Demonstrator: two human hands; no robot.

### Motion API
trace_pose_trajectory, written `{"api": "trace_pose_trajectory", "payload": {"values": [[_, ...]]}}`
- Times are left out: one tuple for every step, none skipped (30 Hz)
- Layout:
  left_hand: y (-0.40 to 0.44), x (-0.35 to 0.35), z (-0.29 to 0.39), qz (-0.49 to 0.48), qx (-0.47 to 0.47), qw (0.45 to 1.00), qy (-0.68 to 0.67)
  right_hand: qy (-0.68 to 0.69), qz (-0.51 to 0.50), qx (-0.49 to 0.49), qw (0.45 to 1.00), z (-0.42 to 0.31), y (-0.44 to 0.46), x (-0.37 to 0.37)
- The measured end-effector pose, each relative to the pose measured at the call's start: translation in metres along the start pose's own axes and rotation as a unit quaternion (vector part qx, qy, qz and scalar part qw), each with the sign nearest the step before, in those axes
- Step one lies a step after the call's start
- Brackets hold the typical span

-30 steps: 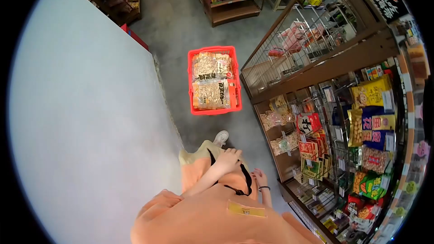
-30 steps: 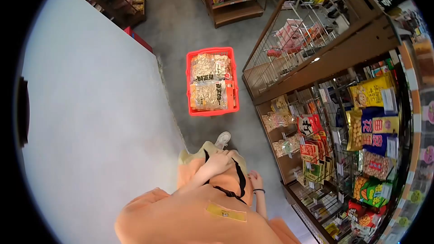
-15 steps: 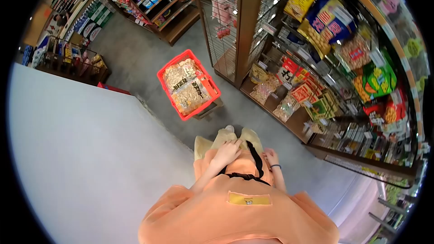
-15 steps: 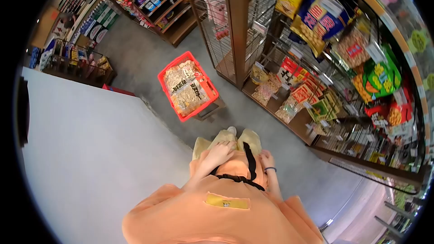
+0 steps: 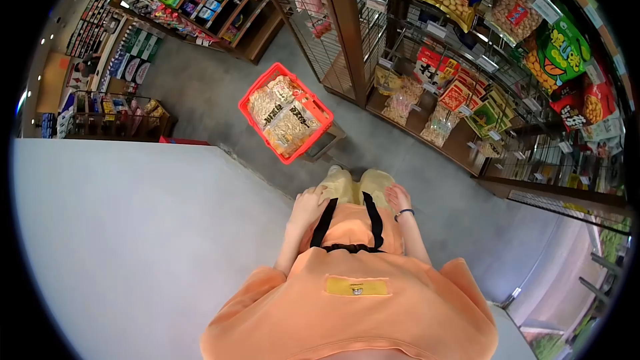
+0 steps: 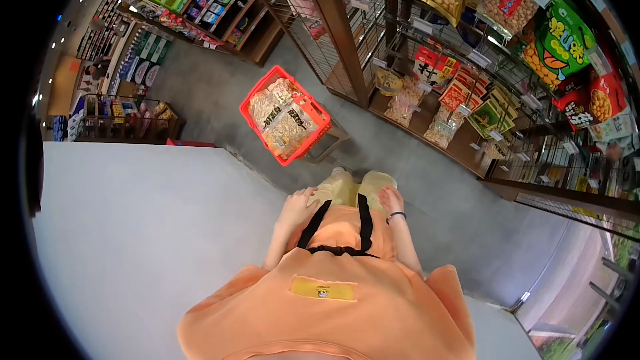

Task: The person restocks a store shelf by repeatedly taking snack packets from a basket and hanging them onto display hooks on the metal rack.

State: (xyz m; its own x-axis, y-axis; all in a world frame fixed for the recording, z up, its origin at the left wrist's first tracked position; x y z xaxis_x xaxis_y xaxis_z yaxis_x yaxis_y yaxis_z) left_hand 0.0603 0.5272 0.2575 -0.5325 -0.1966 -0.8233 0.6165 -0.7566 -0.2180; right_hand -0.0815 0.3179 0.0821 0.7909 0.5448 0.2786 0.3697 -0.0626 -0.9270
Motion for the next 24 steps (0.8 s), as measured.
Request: {"api": "trace_pose_trajectory", "payload": {"values": [[0.003, -0.002, -0.010, -0.005, 0.003, 1.000, 0.007, 0.016, -0.005, 0.005, 1.000, 0.006, 0.000, 0.007], [0.006, -0.006, -0.021, -0.010, 0.007, 1.000, 0.015, 0.021, -0.002, 0.003, 1.000, 0.010, 0.000, 0.014], [0.009, -0.010, -0.032, -0.014, 0.014, 1.000, 0.016, 0.039, -0.011, 0.008, 0.999, 0.013, 0.001, 0.020], [0.012, -0.015, -0.042, -0.003, 0.038, 0.999, -0.006, 0.057, -0.020, 0.012, 0.998, 0.020, 0.004, 0.024], [0.016, -0.020, -0.052, 0.007, 0.063, 0.998, -0.028, 0.066, -0.018, 0.007, 0.998, 0.024, 0.008, 0.029], [0.019, -0.023, -0.066, 0.002, 0.075, 0.997, -0.025, 0.088, -0.002, 0.002, 0.996, 0.031, 0.017, 0.031], [0.020, -0.026, -0.080, 0.001, 0.077, 0.997, -0.017, 0.111, 0.013, -0.004, 0.994, 0.036, 0.021, 0.040], [0.019, -0.032, -0.097, -0.005, 0.080, 0.997, -0.008, 0.127, 0.015, -0.008, 0.992, 0.044, 0.025, 0.052], [0.017, -0.040, -0.112, 0.003, 0.091, 0.996, -0.019, 0.124, 0.056, -0.001, 0.991, 0.051, 0.027, 0.062], [0.013, -0.047, -0.129, -0.014, 0.114, 0.993, -0.022, 0.125, 0.104, 0.006, 0.987, 0.059, 0.026, 0.066], [0.009, -0.056, -0.149, 0.013, 0.110, 0.993, -0.034, 0.154, 0.124, 0.035, 0.980, 0.073, 0.036, 0.078], [0.010, -0.060, -0.161, 0.041, 0.108, 0.992, -0.054, 0.145, 0.077, 0.009, 0.986, 0.099, 0.084, 0.070], [0.008, -0.060, -0.177, 0.027, 0.094, 0.993, -0.063, 0.227, 0.081, -0.009, 0.970, 0.107, 0.072, 0.095], [0.004, -0.063, -0.198, 0.021, 0.068, 0.995, -0.067, 0.198, -0.006, -0.005, 0.980, 0.114, 0.079, 0.116], [0.000, -0.065, -0.213, 0.012, 0.066, 0.996, -0.066, 0.248, -0.002, 0.011, 0.969, 0.115, 0.065, 0.147], [-0.004, -0.070, -0.226, 0.006, 0.060, 0.995, -0.073, 0.253, -0.009, 0.019, 0.967, 0.118, 0.054, 0.172], [-0.006, -0.072, -0.234, -0.021, 0.060, 0.996, -0.067, 0.191, 0.012, 0.018, 0.981, 0.118, 0.043, 0.194], [-0.005, -0.072, -0.241, -0.044, 0.062, 0.995, -0.059, 0.122, 0.033, 0.030, 0.991, 0.117, 0.035, 0.212], [-0.003, -0.072, -0.249, -0.047, 0.071, 0.995, -0.060, 0.101, 0.019, 0.019, 0.995, 0.119, 0.039, 0.222], [-0.004, -0.070, -0.256, -0.050, 0.062, 0.995, -0.063, 0.081, 0.001, 0.012, 0.997, 0.124, 0.042, 0.232], [0.001, -0.071, -0.258, -0.067, 0.079, 0.993, -0.056, 0.078, 0.001, 0.022, 0.997, 0.127, 0.044, 0.242], [0.006, -0.073, -0.260, -0.084, 0.094, 0.991, -0.049, 0.107, 0.013, 0.051, 0.993, 0.126, 0.043, 0.252], [0.013, -0.074, -0.263, -0.106, 0.101, 0.989, -0.031, 0.135, 0.024, 0.079, 0.987, 0.125, 0.044, 0.259], [0.023, -0.076, -0.265, -0.109, 0.092, 0.989, -0.031, 0.133, 0.022, 0.088, 0.987, 0.125, 0.053, 0.262]]}}
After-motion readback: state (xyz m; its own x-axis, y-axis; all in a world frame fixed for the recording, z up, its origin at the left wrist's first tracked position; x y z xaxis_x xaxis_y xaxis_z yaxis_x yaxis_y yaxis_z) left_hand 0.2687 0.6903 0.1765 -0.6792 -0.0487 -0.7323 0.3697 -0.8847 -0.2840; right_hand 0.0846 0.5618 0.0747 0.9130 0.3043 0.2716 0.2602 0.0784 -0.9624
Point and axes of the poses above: each hand's wrist, its own y-axis towards the middle knuckle, its own x-axis out of the palm, z = x × y, the point moved 5 cm from there along y, towards the middle knuckle, and after that the axes turned 14 degrees about x, right-handed, at the moved point
